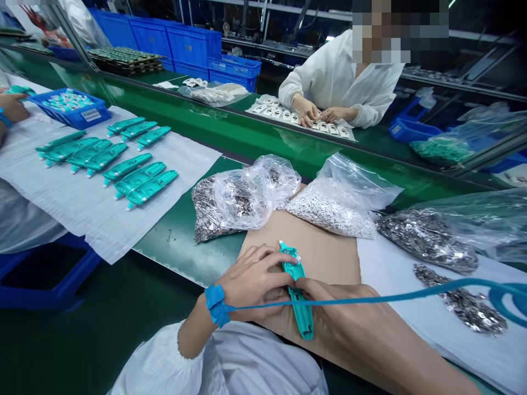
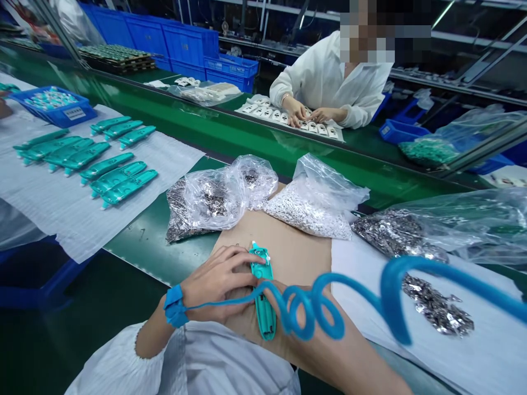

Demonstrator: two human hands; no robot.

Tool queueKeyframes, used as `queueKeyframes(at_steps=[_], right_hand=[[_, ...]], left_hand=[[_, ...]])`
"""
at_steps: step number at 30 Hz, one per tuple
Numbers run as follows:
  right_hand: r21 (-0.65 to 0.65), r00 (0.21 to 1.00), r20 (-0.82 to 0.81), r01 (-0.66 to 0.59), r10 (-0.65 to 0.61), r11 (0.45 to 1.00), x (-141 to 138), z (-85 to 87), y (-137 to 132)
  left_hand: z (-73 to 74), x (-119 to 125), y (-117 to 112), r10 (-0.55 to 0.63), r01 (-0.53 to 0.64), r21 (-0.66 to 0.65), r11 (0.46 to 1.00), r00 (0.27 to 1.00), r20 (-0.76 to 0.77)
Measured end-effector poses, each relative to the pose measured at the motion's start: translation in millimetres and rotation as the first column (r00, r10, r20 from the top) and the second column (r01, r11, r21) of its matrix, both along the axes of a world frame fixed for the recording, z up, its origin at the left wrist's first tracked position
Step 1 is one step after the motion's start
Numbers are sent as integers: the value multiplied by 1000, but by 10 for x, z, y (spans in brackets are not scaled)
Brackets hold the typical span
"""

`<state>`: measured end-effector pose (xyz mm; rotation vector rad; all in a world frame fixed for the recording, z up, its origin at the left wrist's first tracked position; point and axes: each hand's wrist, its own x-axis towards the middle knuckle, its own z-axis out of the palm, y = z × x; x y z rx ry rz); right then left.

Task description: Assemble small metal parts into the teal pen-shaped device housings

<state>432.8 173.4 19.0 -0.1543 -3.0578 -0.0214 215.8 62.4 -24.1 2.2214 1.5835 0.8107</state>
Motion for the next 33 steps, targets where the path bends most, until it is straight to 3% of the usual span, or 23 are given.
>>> queueKeyframes(at_steps=[2, 4, 6, 7, 8, 10, 12, 13, 14, 15, 17, 19, 23, 29, 33], right_hand=[[-41, 1000, -4, 4, -4, 999, -34, 73, -26], [-202, 998, -14, 63, -67, 977, -54, 166, -37], [-439, 979, -10, 180, -205, 880, -51, 249, -36], [-546, 959, -2, 235, -282, 804, -47, 279, -35], [-658, 930, -10, 270, -367, 703, -48, 299, -35], [-885, 834, -68, 203, -548, 418, -83, 313, -42], [-997, 682, -75, -45, -728, 60, -175, 294, -56], [-980, 617, -43, -177, -786, -85, -238, 273, -63], [-948, 579, -14, -267, -815, -173, -306, 246, -69], [-921, 559, 9, -318, -829, -224, -371, 212, -74], [-894, 535, 39, -359, -844, -269, -476, 129, -83], [-890, 516, 52, -364, -855, -274, -536, 40, -96], [-908, 497, 32, -348, -867, -233, -576, -63, -147], [-937, 491, 12, -298, -871, -181, -616, -50, -210], [-926, 495, 20, -318, -869, -202, -630, -74, -225]], left_hand=[[-16, 3, 0, -1, 1, 4, 1000, 1000, -10], [-43, 7, 7, 3, -2, 33, 999, 1000, -16], [-60, 9, 15, 11, -9, 58, 998, 1000, -23], [-61, 9, 19, 13, -11, 61, 998, 1000, -25], [-56, 8, 20, 8, -7, 56, 998, 1000, -25], [-34, 4, 21, -13, 14, 28, 1000, 1000, -23], [-9, 1, 19, -38, 38, -1, 999, 999, -38], [2, 2, 17, -47, 47, -9, 999, 997, -53], [12, 4, 15, -52, 51, -14, 999, 996, -71], [21, 7, 13, -49, 48, -14, 999, 995, -87], [40, 15, 7, -35, 34, -9, 999, 994, -107], [55, 23, 3, -20, 20, -3, 1000, 993, -117], [53, 32, 5, -11, 14, 25, 1000, 993, -117], [22, 34, 7, -12, 14, 24, 1000, 994, -110], [32, 29, 3, -10, 12, 25, 1000, 994, -108]])
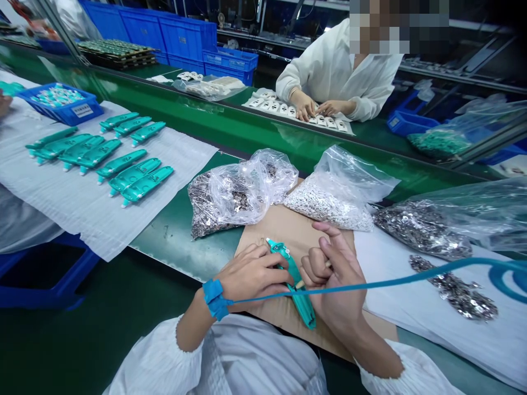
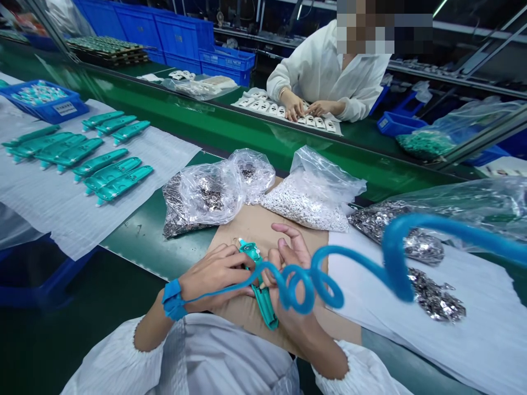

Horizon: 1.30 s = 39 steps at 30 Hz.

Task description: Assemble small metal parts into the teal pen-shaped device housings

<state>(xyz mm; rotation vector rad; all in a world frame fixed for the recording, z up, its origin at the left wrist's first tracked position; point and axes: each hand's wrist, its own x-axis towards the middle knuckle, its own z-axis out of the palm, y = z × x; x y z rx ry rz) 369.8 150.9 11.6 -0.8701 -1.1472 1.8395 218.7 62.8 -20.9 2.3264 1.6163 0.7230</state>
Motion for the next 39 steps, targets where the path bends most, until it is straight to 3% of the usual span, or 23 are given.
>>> queueKeyframes(at_steps=[5, 13, 17, 21, 24, 28, 32, 39], right_hand=[[-30, 999, -43, -9, 8, 1000, -31, -32, -38], [106, 999, 40, -27, 23, 994, -34, -151, -130], [145, 998, -4, -54, 55, 988, -54, -192, -203], [145, 994, -92, -45, 59, 988, -37, -101, -195], [104, 988, -152, 59, -43, 993, 14, 36, -113], [115, 989, -99, 124, -112, 986, 39, 111, -5], [142, 998, -39, 63, -58, 988, 3, 16, 6], [75, 997, -49, 55, -51, 996, 9, -96, -5]], left_hand=[[1, 4, 9, -10, 10, -7, 1000, 1000, -16], [-35, 18, 24, 3, -1, 28, 1000, 997, -79], [-6, 16, -3, 3, -2, 13, 1000, 995, -95], [34, 11, -23, -11, 11, -19, 1000, 1000, -26], [50, 7, -29, -14, 15, -40, 999, 999, 39], [42, 8, -27, -17, 17, -28, 999, 1000, 16], [20, 14, -24, 2, -2, -20, 1000, 1000, -22], [-21, 23, -10, 19, -19, 5, 1000, 998, -54]])
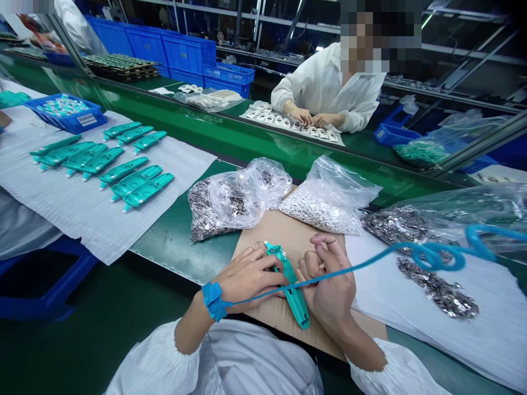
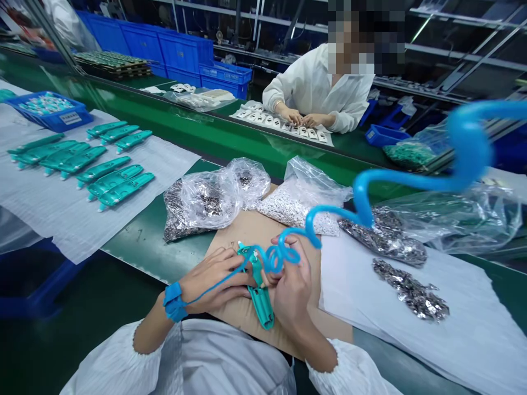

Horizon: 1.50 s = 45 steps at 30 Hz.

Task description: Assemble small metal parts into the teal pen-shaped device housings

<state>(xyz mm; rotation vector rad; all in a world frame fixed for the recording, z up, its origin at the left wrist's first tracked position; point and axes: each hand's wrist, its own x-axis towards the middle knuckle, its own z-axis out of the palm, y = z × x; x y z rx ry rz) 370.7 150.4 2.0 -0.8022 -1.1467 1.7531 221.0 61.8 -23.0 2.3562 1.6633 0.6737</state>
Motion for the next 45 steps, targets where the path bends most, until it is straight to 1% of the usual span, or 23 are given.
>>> queueKeyframes(at_steps=[2, 7, 9, 13, 16, 19, 23, 26, 28, 30, 31, 33, 36, 38, 40, 45], right_hand=[[-7, 1000, 5, -1, 1, 1000, 7, -12, 5], [41, 999, 45, 3, -5, 999, 12, -55, 9], [56, 998, 60, -2, -1, 998, 18, -88, 9], [57, 998, 70, -5, 1, 998, 33, -179, -4], [52, 998, 58, -5, 2, 999, 24, -226, -22], [53, 1000, 26, -9, 8, 999, -12, -224, -48], [52, 999, -36, -9, 11, 999, -56, -147, -69], [49, 994, -110, 34, -29, 998, -13, -22, -44], [28, 984, -153, 95, -90, 995, 75, 85, -15], [1, 975, -154, 161, -159, 987, 204, 181, 4], [-10, 972, -138, 190, -189, 982, 275, 215, 5], [-25, 971, -116, 207, -208, 978, 406, 241, -18], [-35, 970, -117, 209, -212, 977, 516, 178, -95], [-31, 962, -123, 242, -244, 970, 517, 97, -155], [-26, 955, -119, 272, -273, 962, 482, 11, -210], [-31, 960, -107, 255, -257, 966, 407, -140, -313]], left_hand=[[-19, 0, 8, 1, -1, 7, 1000, 1000, -3], [-52, 2, 28, -9, 9, 20, 1000, 1000, -13], [-50, 1, 33, -5, 5, 42, 999, 1000, -7], [-37, -3, 34, -34, 34, 51, 998, 999, 6], [-41, 1, 27, -13, 13, 43, 999, 1000, 4], [-30, 8, 13, 13, -13, 25, 1000, 1000, -9], [21, 7, -10, -1, 1, 2, 1000, 1000, -7], [44, 10, -24, 2, -2, -4, 1000, 1000, 10], [54, 19, -29, 6, -6, -9, 1000, 1000, 4], [78, 44, -37, 16, -16, -15, 1000, 1000, -16], [99, 64, -45, 25, -26, -26, 999, 999, -28], [155, 121, -68, 54, -57, -64, 996, 997, -46], [234, 236, -113, 119, -126, -122, 984, 991, -60], [247, 309, -133, 158, -165, -131, 978, 986, -58], [219, 359, -136, 183, -187, -123, 975, 982, -43], [83, 362, -90, 190, -188, -93, 978, 981, 20]])
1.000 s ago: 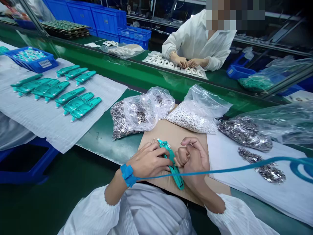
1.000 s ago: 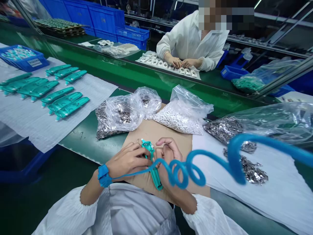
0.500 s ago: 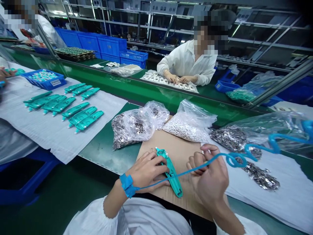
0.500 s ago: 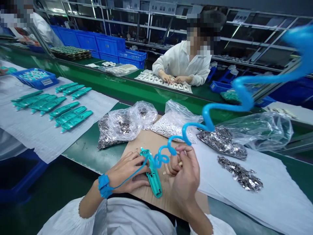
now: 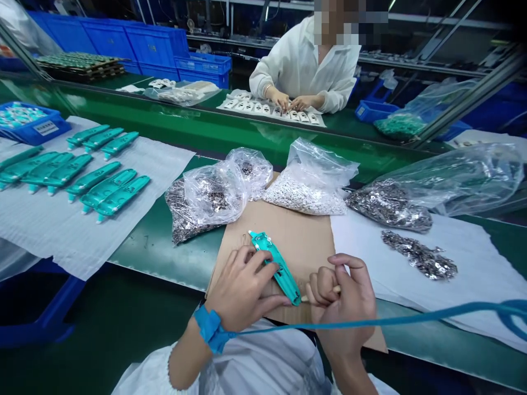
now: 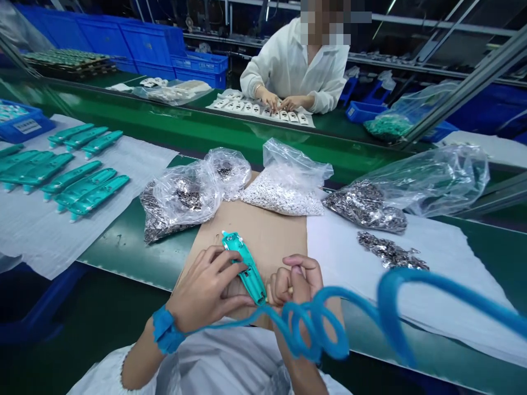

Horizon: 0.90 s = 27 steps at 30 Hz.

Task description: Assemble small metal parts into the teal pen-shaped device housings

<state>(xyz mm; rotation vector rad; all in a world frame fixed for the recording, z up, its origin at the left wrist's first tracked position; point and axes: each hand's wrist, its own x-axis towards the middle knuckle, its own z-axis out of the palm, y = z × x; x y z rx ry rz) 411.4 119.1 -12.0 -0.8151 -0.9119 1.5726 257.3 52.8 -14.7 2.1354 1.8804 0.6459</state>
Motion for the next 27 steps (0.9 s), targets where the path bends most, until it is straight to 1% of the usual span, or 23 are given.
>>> queueKeyframes(at_steps=[4, 8, 10, 14, 17, 20, 25, 27], right_hand=[[50, 1000, 16, 14, -14, 999, 26, -57, -38], [129, 989, 126, 61, -78, 990, 47, -65, -43], [137, 985, 149, 64, -85, 988, 27, -53, -44], [102, 993, 81, 78, -86, 992, -55, -9, -59], [83, 987, 112, 107, -116, 991, -122, 11, -67], [105, 984, 138, 100, -114, 989, -164, -1, -56], [102, 995, 89, 38, -47, 994, -121, -26, -43], [111, 998, 46, 41, -46, 993, -75, -14, -53]], left_hand=[[-49, -30, 18, -2, 2, 8, 1000, 1000, 21], [-39, -33, 17, -2, 2, 5, 1000, 1000, 19], [-31, -31, 19, -1, 1, 2, 1000, 1000, 14], [-26, -14, 24, 5, -5, -6, 1000, 1000, 11], [-26, 1, 27, 6, -6, -12, 1000, 1000, -1], [-23, 0, 32, -1, 1, 1, 1000, 1000, -26], [-18, -23, 16, -13, 13, 6, 1000, 1000, -13], [-32, -29, 10, -12, 11, 8, 1000, 1000, 5]])
